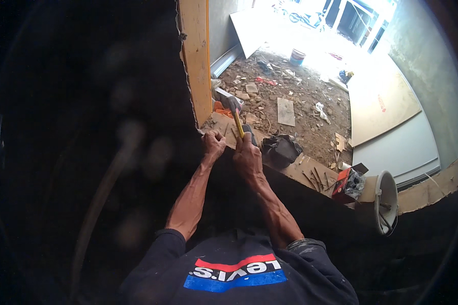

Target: The person assembles a wooden structure by positioning two pieces of wood and securing them with a nail using a hammer.

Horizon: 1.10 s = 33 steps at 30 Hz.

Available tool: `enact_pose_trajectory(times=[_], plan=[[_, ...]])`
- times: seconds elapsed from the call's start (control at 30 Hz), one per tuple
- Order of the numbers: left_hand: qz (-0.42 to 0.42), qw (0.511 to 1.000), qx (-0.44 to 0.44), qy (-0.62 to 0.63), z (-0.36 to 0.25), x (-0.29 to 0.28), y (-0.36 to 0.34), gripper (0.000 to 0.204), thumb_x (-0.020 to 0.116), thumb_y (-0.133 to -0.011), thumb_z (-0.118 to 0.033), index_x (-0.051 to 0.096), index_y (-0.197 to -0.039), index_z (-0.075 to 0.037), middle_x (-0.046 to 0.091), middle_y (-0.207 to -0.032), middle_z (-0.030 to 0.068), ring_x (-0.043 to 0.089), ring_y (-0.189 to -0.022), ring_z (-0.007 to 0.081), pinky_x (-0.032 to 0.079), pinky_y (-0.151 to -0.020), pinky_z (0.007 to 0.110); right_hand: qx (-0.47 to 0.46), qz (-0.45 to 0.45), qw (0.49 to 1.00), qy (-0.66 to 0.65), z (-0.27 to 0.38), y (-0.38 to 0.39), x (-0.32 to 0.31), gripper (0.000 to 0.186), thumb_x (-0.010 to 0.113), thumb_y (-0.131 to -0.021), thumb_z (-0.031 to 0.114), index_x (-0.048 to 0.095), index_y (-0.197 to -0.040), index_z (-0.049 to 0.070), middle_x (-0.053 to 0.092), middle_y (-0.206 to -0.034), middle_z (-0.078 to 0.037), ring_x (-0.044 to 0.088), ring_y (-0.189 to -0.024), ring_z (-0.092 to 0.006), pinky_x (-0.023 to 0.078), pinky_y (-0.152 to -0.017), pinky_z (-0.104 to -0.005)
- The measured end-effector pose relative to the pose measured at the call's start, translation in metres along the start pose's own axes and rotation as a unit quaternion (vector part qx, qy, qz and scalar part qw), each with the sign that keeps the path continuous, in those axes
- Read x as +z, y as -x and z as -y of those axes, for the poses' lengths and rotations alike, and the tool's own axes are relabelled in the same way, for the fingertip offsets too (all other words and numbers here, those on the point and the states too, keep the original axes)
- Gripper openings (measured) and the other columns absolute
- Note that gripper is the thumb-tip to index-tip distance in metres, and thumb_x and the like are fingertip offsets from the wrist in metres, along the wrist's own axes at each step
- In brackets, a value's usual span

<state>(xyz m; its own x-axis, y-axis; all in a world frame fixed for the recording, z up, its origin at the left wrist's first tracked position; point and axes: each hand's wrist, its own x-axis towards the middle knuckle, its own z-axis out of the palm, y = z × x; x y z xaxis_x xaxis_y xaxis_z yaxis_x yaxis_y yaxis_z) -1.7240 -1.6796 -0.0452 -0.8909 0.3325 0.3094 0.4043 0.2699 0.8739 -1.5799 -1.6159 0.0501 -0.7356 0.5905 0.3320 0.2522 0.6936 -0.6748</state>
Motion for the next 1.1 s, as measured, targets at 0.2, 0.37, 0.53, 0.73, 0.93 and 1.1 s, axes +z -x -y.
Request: enact_pose_trajectory(times=[0.2,0.37,0.53,0.73,0.93,1.1], plan=[[-0.010,1.000,0.004,-0.007,0.004,0.009,0.001,0.006,0.068,-0.070,-0.003,0.064,-0.066,-0.001,0.065,-0.065,0.0193,0.071,-0.067,0.0339,0.055,-0.067,0.042,0.013,0.031,0.999,0.025,-0.057,0.032,0.030,0.015,0.051,-0.105,0.019,0.047,-0.101,0.005,0.059,-0.068,-0.030,0.063,-0.067,-0.0510,0.046,-0.056,-0.0594],[0.026,0.999,-0.038,-0.030,0.002,0.008,0.000,0.007,0.072,-0.069,-0.007,0.067,-0.066,-0.003,0.069,-0.068,0.0162,0.072,-0.068,0.0317,0.056,-0.069,0.042,-0.002,0.005,1.000,0.022,-0.039,0.023,0.023,0.015,0.052,-0.104,0.019,0.047,-0.102,0.005,0.059,-0.068,-0.030,0.063,-0.065,-0.0511,0.044,-0.054,-0.0591],[0.043,0.998,-0.050,-0.014,0.004,0.004,-0.003,0.004,0.071,-0.069,-0.004,0.068,-0.067,-0.004,0.069,-0.069,0.0160,0.072,-0.069,0.0297,0.056,-0.069,0.042,0.040,0.012,0.999,0.004,-0.023,0.011,0.024,0.014,0.052,-0.104,0.019,0.049,-0.102,0.005,0.058,-0.064,-0.029,0.062,-0.063,-0.0506,0.043,-0.050,-0.0581],[0.043,0.997,-0.058,-0.023,0.004,0.002,-0.004,0.009,0.073,-0.069,-0.009,0.067,-0.066,-0.003,0.069,-0.065,0.0129,0.071,-0.064,0.0263,0.056,-0.069,0.039,-0.009,-0.003,1.000,0.021,0.005,-0.008,0.009,0.022,0.048,-0.106,0.026,0.046,-0.100,0.004,0.060,-0.068,-0.030,0.062,-0.066,-0.0525,0.046,-0.057,-0.0618],[0.026,0.999,-0.029,-0.022,-0.008,0.008,-0.005,0.005,0.069,-0.070,-0.005,0.067,-0.066,-0.004,0.068,-0.068,0.0166,0.072,-0.070,0.0307,0.055,-0.070,0.043,0.027,0.066,0.994,0.088,-0.039,0.004,0.025,0.019,0.051,-0.105,0.023,0.051,-0.102,0.004,0.061,-0.070,-0.028,0.064,-0.065,-0.0489,0.044,-0.054,-0.0562],[0.039,0.998,-0.045,-0.005,-0.001,0.002,-0.002,0.006,0.070,-0.071,-0.005,0.067,-0.066,-0.003,0.069,-0.068,0.0166,0.073,-0.070,0.0315,0.056,-0.070,0.043,0.061,0.004,0.998,0.035,-0.006,-0.002,0.006,0.021,0.049,-0.106,0.026,0.049,-0.103,0.005,0.060,-0.068,-0.028,0.063,-0.066,-0.0492,0.044,-0.056,-0.0576]])
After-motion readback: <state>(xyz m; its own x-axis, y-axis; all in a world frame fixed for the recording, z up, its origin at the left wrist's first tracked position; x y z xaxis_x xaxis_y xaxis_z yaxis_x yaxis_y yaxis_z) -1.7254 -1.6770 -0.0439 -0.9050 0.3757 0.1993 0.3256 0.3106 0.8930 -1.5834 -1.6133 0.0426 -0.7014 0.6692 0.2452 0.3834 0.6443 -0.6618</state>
